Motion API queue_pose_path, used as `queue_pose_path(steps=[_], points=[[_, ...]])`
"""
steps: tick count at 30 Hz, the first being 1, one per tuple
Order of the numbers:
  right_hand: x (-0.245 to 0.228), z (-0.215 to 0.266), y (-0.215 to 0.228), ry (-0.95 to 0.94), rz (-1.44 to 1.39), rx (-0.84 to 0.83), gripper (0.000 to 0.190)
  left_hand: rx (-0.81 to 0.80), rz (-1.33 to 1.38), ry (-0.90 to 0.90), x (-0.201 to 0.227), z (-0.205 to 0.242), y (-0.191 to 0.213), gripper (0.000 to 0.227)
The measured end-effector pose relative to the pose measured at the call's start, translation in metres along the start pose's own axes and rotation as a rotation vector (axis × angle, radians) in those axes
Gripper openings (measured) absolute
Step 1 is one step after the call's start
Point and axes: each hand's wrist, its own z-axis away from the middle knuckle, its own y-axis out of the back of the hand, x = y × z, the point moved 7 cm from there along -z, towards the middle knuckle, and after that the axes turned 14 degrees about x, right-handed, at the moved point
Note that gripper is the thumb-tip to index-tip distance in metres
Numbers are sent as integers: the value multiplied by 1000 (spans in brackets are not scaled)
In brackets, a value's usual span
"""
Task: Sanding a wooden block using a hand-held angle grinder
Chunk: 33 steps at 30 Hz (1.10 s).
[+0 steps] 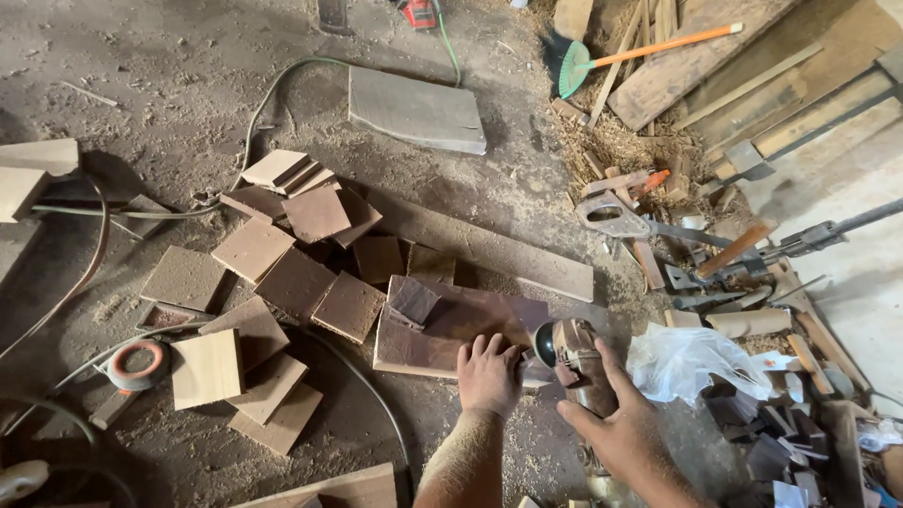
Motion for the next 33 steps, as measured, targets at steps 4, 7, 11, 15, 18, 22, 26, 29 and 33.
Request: queue_pose_path(steps=[4, 7, 11, 15, 18, 22, 26, 29, 33], points=[[-10, 7, -3, 101, -44, 29, 104, -19, -5, 4, 0, 0, -1, 22], [-12, 10, -3, 41, -39, -17, 102, 28, 3, -9, 0, 0, -1, 23], [-19, 10, -2, 36, -41, -48, 102, -22, -40, -21, -2, 1, -11, 23], [-16, 6, -4, 35, -21, -58, 103, -15, -37, -32, 1, 1, -7, 22], [-12, -2, -5, 37, 0, -56, 106, -18, -39, -39, 1, 0, -4, 21], [1, -11, -2, -26, 32, -26, 111, -96, -29, -27, 2, -2, -4, 21], [5, -14, 8, -86, 35, -15, 107, -41, -7, -31, 2, -1, -3, 24], [2, -12, 19, -112, 60, 22, 107, -2, 11, -7, 1, -3, 1, 25], [7, -1, 28, -220, 54, 24, 108, -53, 79, 49, 1, -3, 5, 30]])
